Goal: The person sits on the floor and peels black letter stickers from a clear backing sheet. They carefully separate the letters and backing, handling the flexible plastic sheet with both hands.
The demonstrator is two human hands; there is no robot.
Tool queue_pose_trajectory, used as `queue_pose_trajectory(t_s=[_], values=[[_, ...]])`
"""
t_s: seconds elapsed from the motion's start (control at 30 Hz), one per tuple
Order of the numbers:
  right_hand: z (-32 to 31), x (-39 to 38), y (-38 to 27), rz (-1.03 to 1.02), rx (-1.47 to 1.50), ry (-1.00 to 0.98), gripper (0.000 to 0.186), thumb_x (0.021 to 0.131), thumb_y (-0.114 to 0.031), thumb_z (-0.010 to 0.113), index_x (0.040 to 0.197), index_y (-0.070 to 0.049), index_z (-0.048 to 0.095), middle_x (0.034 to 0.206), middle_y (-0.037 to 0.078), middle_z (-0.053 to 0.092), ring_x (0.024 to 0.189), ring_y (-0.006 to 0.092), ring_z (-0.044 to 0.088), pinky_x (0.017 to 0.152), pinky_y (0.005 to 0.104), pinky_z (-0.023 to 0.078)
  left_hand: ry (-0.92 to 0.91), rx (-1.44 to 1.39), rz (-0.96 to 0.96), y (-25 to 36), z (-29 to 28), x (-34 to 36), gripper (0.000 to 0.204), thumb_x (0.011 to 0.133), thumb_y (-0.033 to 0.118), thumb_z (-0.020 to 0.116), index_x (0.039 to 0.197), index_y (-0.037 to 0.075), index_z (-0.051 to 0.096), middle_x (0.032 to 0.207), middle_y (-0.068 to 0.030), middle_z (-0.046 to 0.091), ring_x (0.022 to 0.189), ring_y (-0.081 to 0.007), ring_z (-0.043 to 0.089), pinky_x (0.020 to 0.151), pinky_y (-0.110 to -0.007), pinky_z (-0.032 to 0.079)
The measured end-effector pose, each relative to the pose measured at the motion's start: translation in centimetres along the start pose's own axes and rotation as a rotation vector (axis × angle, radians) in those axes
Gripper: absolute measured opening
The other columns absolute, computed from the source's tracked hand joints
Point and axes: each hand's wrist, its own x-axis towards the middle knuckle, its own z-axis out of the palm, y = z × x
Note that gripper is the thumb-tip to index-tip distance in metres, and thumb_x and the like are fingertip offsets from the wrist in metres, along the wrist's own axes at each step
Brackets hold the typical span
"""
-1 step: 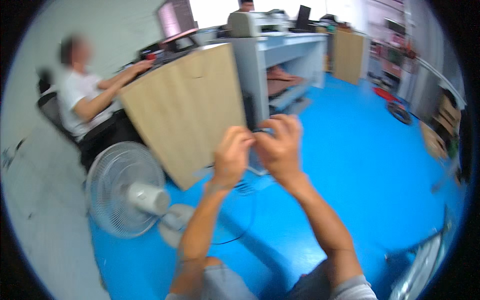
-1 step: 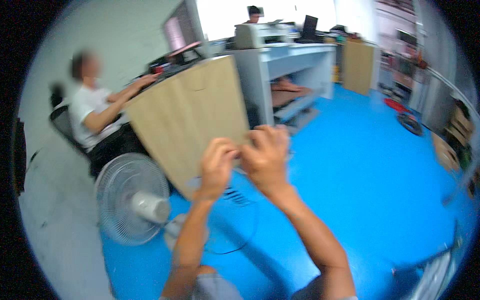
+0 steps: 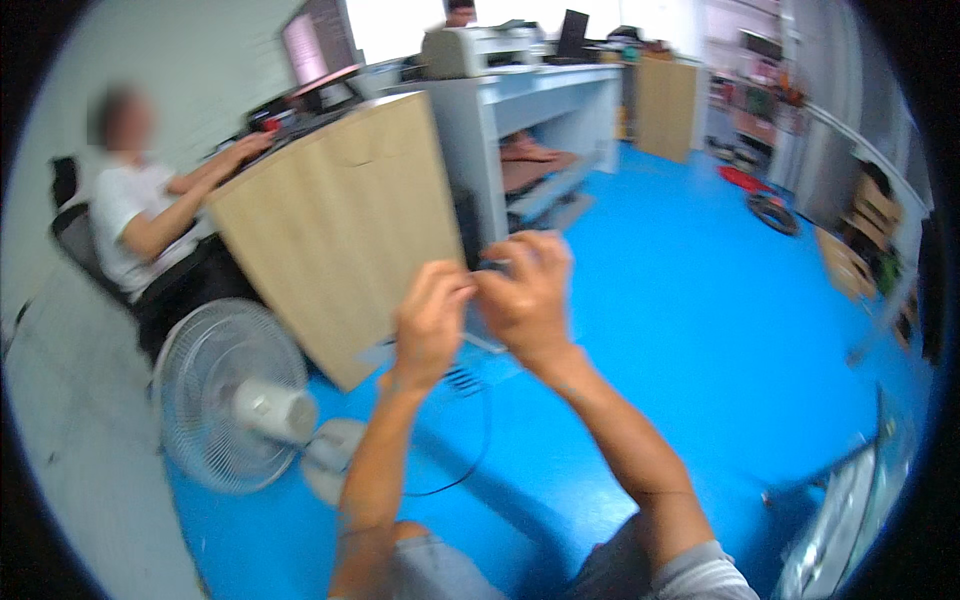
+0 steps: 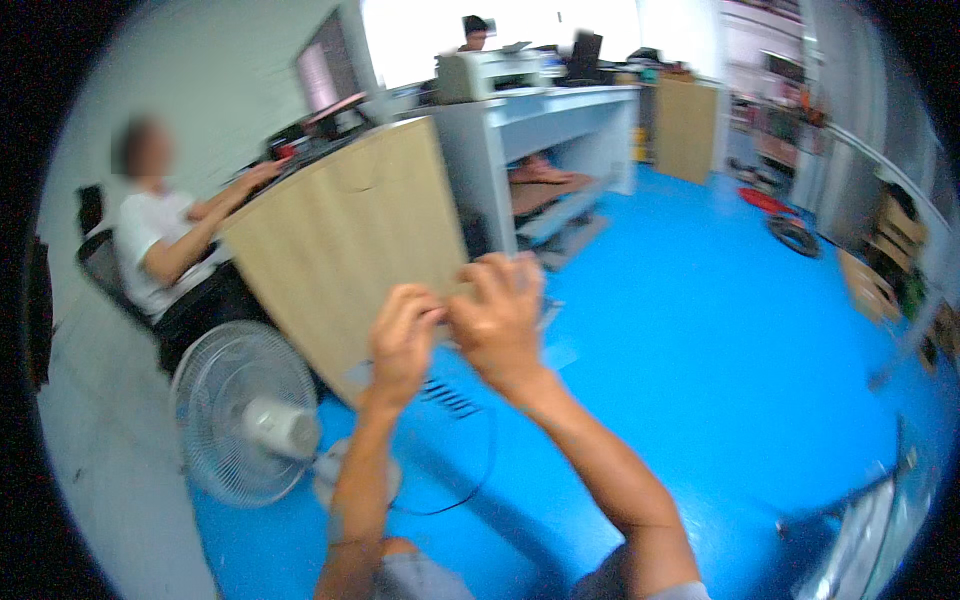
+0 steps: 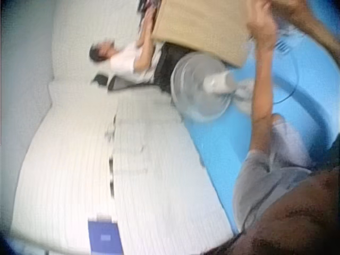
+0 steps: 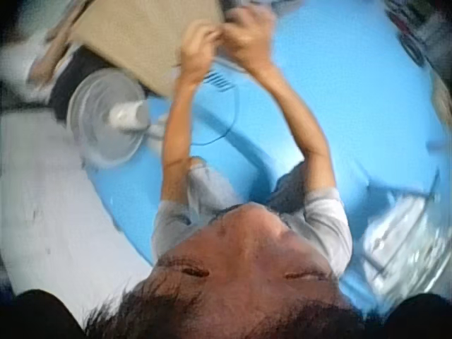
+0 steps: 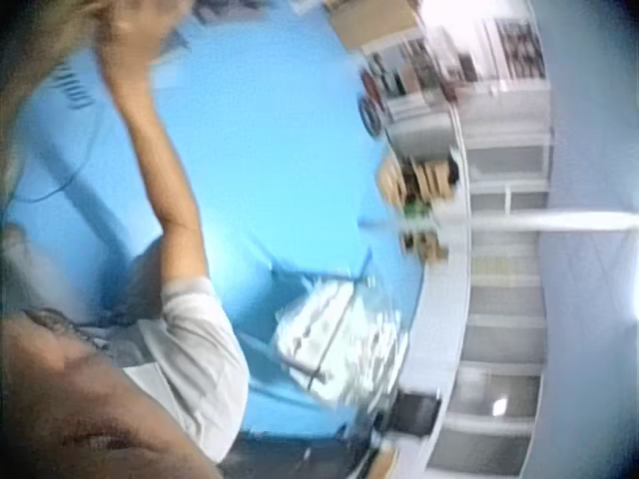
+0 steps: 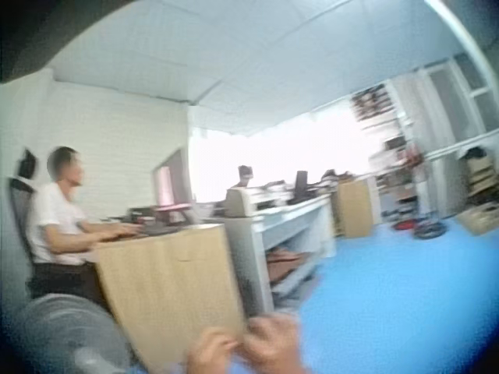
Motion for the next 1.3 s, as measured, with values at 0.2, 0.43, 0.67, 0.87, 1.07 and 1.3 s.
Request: queue_pose_trajectory(t_s=[0.2, 0.43, 0.67, 0.87, 1.07, 1.3], values=[[-0.9, -0.3, 0.1, 0.054, -0.062, 0.010, 0.008, 0.075, -0.016, 0.068, 0.076, -0.009, 0.064, 0.102, 0.008, 0.058, 0.109, 0.0281, 0.052, 0.102, 0.0567, 0.032, -0.040, -0.156, -0.087, 0.8, 0.8, 0.5, 0.001, 0.087, -0.005, 0.060, 0.088, -0.005, 0.061, 0.099, -0.0135, 0.060, 0.084, -0.0232, 0.062, 0.072, -0.033, 0.052], [-0.9, -0.7, 0.9, 0.022, -0.104, 0.119, 0.011, 0.076, -0.016, 0.070, 0.075, -0.010, 0.061, 0.105, 0.006, 0.057, 0.118, 0.0270, 0.050, 0.114, 0.0624, 0.022, -0.072, -0.442, -0.373, 1.1, 1.5, 0.5, 0.005, 0.091, -0.004, 0.059, 0.087, -0.006, 0.063, 0.103, -0.0097, 0.061, 0.075, -0.0108, 0.060, 0.063, -0.023, 0.052], [-1.2, -0.7, 1.0, 0.031, -0.124, 0.175, 0.009, 0.075, -0.015, 0.070, 0.075, -0.009, 0.062, 0.103, 0.006, 0.058, 0.116, 0.0266, 0.051, 0.114, 0.0637, 0.021, -0.057, -0.571, -0.504, 1.2, 1.5, 0.6, 0.011, 0.093, 0.003, 0.061, 0.087, -0.005, 0.065, 0.094, -0.0072, 0.063, 0.077, -0.0117, 0.061, 0.063, -0.024, 0.053], [-1.3, -0.3, 1.7, -0.064, 0.058, 0.132, 0.012, 0.070, -0.007, 0.069, 0.077, -0.003, 0.060, 0.091, 0.010, 0.058, 0.102, 0.0288, 0.057, 0.100, 0.0515, 0.044, -0.031, -0.701, -0.703, 1.1, 1.2, 0.6, 0.009, 0.093, 0.008, 0.065, 0.090, -0.001, 0.066, 0.082, -0.0051, 0.065, 0.070, -0.0106, 0.063, 0.062, -0.023, 0.052], [-1.4, -0.3, 1.4, -0.087, 0.181, 0.105, 0.015, 0.067, -0.004, 0.068, 0.078, -0.001, 0.059, 0.088, 0.011, 0.057, 0.093, 0.0294, 0.060, 0.080, 0.0384, 0.054, -0.162, -0.763, -0.787, 0.5, -0.1, 1.0, 0.014, 0.092, 0.013, 0.067, 0.092, -0.001, 0.065, 0.080, -0.0067, 0.066, 0.070, -0.0134, 0.065, 0.062, -0.026, 0.055], [-1.0, -0.4, 1.4, -0.134, 0.109, 0.154, 0.016, 0.068, -0.008, 0.069, 0.079, -0.003, 0.060, 0.090, 0.009, 0.059, 0.093, 0.0277, 0.061, 0.081, 0.0439, 0.051, -0.198, -0.730, -0.870, 0.1, -1.0, 1.0, 0.013, 0.091, 0.012, 0.066, 0.091, -0.001, 0.065, 0.078, -0.0077, 0.065, 0.066, -0.0160, 0.067, 0.056, -0.026, 0.058]])
